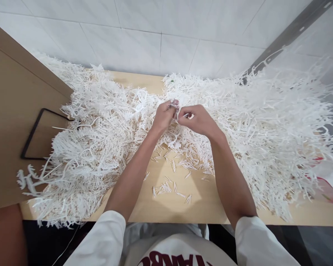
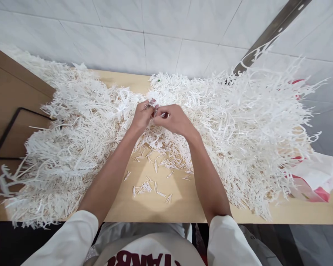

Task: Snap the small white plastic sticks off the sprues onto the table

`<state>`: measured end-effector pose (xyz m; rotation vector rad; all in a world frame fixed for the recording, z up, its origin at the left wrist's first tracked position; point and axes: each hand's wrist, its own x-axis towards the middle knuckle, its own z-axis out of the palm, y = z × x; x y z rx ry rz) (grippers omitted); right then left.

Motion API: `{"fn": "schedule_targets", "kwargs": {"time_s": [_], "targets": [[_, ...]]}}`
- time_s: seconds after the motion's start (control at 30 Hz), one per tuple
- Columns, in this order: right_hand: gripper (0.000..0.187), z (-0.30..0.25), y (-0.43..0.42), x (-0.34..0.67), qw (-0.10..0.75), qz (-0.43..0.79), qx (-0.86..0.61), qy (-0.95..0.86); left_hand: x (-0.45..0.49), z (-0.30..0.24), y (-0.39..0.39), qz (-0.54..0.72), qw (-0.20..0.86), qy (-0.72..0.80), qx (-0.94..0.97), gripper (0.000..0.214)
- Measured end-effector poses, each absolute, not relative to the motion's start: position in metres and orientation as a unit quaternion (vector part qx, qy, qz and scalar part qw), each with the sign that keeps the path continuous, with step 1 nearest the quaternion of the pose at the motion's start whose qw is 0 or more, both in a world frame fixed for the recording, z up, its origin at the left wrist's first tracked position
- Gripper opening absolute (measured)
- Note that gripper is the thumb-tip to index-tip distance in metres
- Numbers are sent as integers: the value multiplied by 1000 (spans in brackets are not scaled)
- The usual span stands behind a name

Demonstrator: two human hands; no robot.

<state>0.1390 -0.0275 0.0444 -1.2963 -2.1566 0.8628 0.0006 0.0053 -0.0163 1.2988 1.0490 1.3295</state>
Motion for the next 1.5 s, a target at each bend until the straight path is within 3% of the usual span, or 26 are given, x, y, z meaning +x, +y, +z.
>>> {"fn": "schedule_targets", "kwargs": {"time_s": [0.13,0.27,0.4,0.57,0.77,1.07,1.23,1.3,1.43,1.5], "targets": [[13,50,-37,132,115,418,-363,-825,-13,-14,11,592,465,453,477,34],[15,48,-33,138,214,357,-427,-803,-24,-7,11,558,468,436,529,40],[43,41,-21,145,344,271,-519,-734,-19,-4,5,489,479,404,608,42],[46,38,-19,144,356,237,-516,-742,-14,-6,3,474,475,392,630,39],[25,42,-24,142,214,228,-492,-812,-5,-18,7,513,430,463,581,34],[32,61,-28,170,42,267,-518,-812,25,-36,-2,452,432,491,606,30],[21,78,-40,171,-85,471,-319,-818,5,-42,11,585,459,531,406,26],[28,80,-41,169,-22,449,-345,-824,-3,-43,15,596,485,488,415,26],[42,63,-32,166,190,289,-551,-760,-1,-38,10,500,519,431,542,35],[47,52,-26,165,241,266,-597,-718,2,-35,5,465,501,412,603,39]]}}
